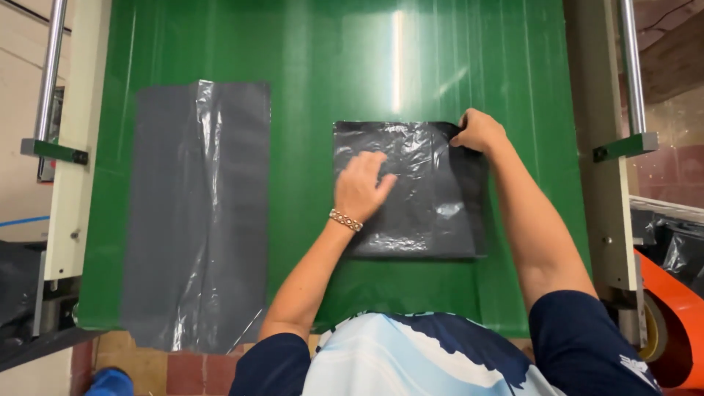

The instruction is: Folding plastic bags on a conveyor belt and placing them into a storage crate

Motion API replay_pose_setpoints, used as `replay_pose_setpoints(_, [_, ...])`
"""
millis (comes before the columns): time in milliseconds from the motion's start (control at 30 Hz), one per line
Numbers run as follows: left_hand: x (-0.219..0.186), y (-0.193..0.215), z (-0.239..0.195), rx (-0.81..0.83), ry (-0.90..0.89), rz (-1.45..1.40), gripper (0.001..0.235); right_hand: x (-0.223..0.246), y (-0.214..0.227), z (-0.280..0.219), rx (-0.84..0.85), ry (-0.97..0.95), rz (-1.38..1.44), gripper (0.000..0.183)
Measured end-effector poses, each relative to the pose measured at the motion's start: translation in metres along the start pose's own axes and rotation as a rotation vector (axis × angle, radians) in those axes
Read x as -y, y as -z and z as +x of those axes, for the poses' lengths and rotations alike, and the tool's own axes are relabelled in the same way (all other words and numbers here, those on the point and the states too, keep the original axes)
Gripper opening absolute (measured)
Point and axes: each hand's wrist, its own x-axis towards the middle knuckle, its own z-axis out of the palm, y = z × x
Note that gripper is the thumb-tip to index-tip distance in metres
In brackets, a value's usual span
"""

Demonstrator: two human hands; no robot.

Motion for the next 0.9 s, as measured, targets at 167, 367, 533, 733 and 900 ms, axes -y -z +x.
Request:
replay_pose_setpoints(167, [0.037,-0.083,-0.026,0.426,0.501,-1.087,0.044,0.009,-0.011,-0.034,-0.218,0.082,-0.068,0.036])
replay_pose_setpoints(367, [0.039,0.010,-0.028,0.441,1.122,-1.831,0.112,0.010,-0.022,-0.204,-0.656,0.638,0.281,0.027])
replay_pose_setpoints(533, [0.079,-0.007,-0.073,0.201,1.286,-2.047,0.081,-0.014,-0.086,-0.266,-0.781,0.629,0.221,0.030])
replay_pose_setpoints(733, [0.112,-0.038,-0.122,-0.042,1.056,-1.570,0.046,-0.020,-0.116,-0.287,-0.858,0.641,0.190,0.031])
replay_pose_setpoints(900, [0.070,0.015,-0.128,-0.022,0.768,-1.304,0.062,-0.020,-0.124,-0.301,-0.863,0.658,0.140,0.028])
